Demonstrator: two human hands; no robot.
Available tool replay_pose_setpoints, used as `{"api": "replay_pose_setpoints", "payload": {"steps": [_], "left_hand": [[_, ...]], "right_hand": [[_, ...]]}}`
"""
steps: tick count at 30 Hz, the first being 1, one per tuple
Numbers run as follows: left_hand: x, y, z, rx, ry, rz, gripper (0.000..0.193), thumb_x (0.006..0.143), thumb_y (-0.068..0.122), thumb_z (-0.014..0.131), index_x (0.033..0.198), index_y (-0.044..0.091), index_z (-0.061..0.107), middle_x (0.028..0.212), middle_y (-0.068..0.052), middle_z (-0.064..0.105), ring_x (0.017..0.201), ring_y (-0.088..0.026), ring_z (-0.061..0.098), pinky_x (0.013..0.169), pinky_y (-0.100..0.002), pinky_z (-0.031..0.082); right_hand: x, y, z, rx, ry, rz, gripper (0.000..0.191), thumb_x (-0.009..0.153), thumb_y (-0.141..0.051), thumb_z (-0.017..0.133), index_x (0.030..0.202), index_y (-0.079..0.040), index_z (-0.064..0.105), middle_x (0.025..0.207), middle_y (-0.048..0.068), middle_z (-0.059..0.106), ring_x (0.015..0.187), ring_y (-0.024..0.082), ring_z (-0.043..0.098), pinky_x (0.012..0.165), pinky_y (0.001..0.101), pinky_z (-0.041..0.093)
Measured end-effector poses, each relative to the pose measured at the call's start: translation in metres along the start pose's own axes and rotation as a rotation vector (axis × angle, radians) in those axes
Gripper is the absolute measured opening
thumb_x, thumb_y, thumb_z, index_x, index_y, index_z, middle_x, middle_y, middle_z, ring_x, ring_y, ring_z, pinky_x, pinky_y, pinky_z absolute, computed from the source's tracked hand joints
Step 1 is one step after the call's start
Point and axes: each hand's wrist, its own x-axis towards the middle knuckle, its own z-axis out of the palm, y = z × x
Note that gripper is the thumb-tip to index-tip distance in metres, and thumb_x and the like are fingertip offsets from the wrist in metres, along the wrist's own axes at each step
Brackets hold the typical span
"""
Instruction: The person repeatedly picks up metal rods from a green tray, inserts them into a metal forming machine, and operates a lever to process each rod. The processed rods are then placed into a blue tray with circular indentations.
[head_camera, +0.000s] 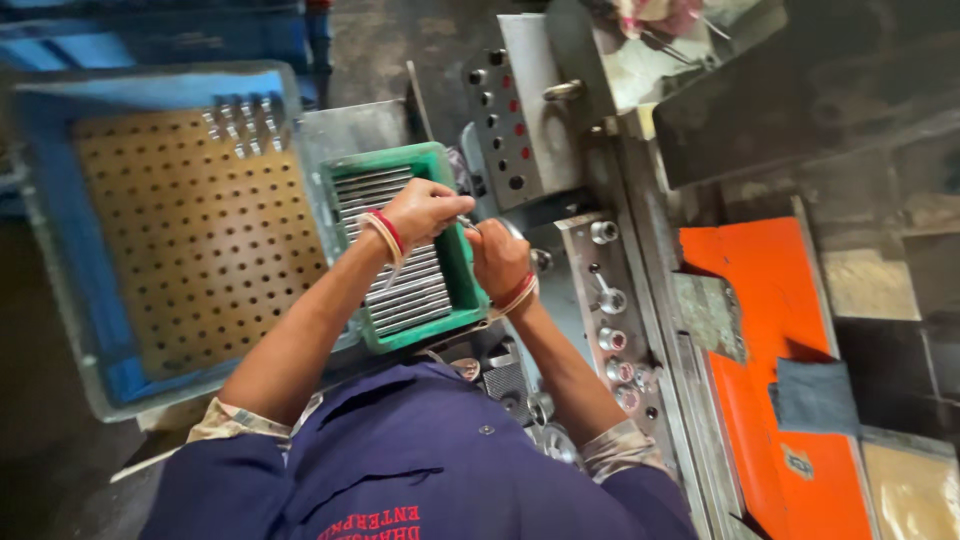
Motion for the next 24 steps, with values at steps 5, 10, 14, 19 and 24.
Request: {"api": "replay_pose_setpoints", "payload": {"steps": [5, 10, 14, 19, 24], "left_hand": [[-0.005, -0.02, -0.01, -0.003, 0.392, 0.514, 0.036, 0.099, 0.032, 0.075, 0.072, 0.008, 0.07, 0.064, 0.006, 0.057, 0.057, -0.002, 0.048, 0.05, -0.022, 0.037], [-0.012, -0.038, -0.029, -0.523, 0.622, 0.46, 0.038, 0.097, 0.028, 0.074, 0.068, 0.009, 0.06, 0.057, 0.001, 0.053, 0.046, -0.008, 0.047, 0.042, -0.026, 0.036], [-0.036, -0.031, -0.101, -0.911, 0.693, 0.531, 0.028, 0.095, 0.025, 0.075, 0.077, 0.008, 0.062, 0.062, -0.002, 0.056, 0.046, -0.01, 0.048, 0.043, -0.026, 0.038], [-0.106, -0.044, -0.179, -0.962, 0.83, 0.638, 0.027, 0.093, 0.023, 0.078, 0.079, 0.007, 0.06, 0.062, -0.001, 0.05, 0.047, -0.012, 0.042, 0.044, -0.03, 0.035], [-0.151, -0.072, -0.201, -0.937, 0.839, 0.542, 0.028, 0.096, 0.023, 0.075, 0.081, 0.007, 0.059, 0.06, 0.0, 0.044, 0.049, -0.011, 0.04, 0.047, -0.03, 0.034]], "right_hand": [[-0.002, -0.016, 0.022, 0.14, 0.014, 0.283, 0.025, 0.107, -0.016, 0.059, 0.087, -0.002, 0.058, 0.076, 0.015, 0.059, 0.067, 0.03, 0.061, 0.062, 0.0382, 0.046], [0.005, -0.044, 0.058, 0.655, -0.411, 0.443, 0.02, 0.103, -0.015, 0.069, 0.113, 0.002, 0.071, 0.092, 0.008, 0.073, 0.083, 0.011, 0.062, 0.072, 0.0283, 0.052], [0.021, -0.051, 0.047, 0.559, -0.423, 0.532, 0.024, 0.091, -0.016, 0.077, 0.11, -0.002, 0.076, 0.094, 0.004, 0.078, 0.082, 0.008, 0.069, 0.072, 0.0256, 0.056], [0.038, -0.042, 0.048, 0.162, -0.604, 0.103, 0.012, 0.083, -0.01, 0.079, 0.092, -0.003, 0.076, 0.084, 0.013, 0.072, 0.078, 0.028, 0.067, 0.07, 0.0374, 0.053], [0.007, -0.022, 0.111, -0.037, -0.871, -0.165, 0.013, 0.083, -0.015, 0.072, 0.08, -0.003, 0.067, 0.081, 0.018, 0.067, 0.085, 0.04, 0.063, 0.079, 0.0492, 0.051]]}}
